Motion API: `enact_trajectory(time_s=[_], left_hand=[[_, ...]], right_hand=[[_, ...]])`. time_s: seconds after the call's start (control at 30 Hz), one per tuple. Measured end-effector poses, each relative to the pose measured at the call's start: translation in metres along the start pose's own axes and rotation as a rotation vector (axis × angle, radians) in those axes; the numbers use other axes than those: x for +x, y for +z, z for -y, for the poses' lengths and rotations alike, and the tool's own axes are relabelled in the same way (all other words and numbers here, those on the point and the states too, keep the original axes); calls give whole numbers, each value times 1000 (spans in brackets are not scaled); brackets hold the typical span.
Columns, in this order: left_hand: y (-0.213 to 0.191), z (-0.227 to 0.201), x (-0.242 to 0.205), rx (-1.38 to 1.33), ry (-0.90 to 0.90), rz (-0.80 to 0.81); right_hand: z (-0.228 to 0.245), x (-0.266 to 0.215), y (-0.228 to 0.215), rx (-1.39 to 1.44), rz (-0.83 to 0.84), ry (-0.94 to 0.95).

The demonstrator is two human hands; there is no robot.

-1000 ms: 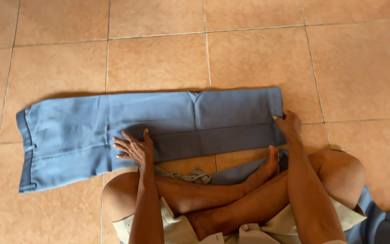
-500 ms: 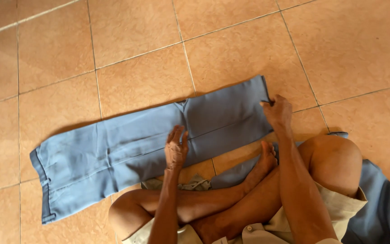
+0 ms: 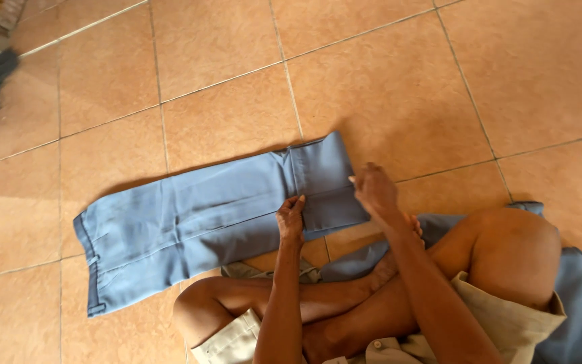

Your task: Folding blue trousers into a neat stack while sitting on the floor.

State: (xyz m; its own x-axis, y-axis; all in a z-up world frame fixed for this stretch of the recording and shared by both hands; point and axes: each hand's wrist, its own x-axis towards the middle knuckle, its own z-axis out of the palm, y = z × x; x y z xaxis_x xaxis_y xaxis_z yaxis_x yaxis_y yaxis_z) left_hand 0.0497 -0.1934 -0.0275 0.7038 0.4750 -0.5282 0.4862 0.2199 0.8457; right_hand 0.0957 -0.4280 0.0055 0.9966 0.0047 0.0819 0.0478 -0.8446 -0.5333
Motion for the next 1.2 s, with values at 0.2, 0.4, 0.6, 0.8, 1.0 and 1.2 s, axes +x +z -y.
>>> enact_trajectory(time_s=[0.2,0.4,0.6,0.8,1.0,1.2], left_hand=[[-11,-16,-23,68,73,-81],[-31,-19,-34,53,90,-210],[-30,-20,-34,16,65,-214],[-49,-98,-90,-162,-190,129],[-25,-81,-116,75,79,536],[-45,-61,-102,264,386,459]], right_hand=[[0,17,-3,261,288,351],[33,11,-16,53,406,279],[28,15,-7,-9,398,280],[97,-10,-44,85,104,-23],[118,-32,-39,31,190,-127],[-7,15,-83,-99,54,22]])
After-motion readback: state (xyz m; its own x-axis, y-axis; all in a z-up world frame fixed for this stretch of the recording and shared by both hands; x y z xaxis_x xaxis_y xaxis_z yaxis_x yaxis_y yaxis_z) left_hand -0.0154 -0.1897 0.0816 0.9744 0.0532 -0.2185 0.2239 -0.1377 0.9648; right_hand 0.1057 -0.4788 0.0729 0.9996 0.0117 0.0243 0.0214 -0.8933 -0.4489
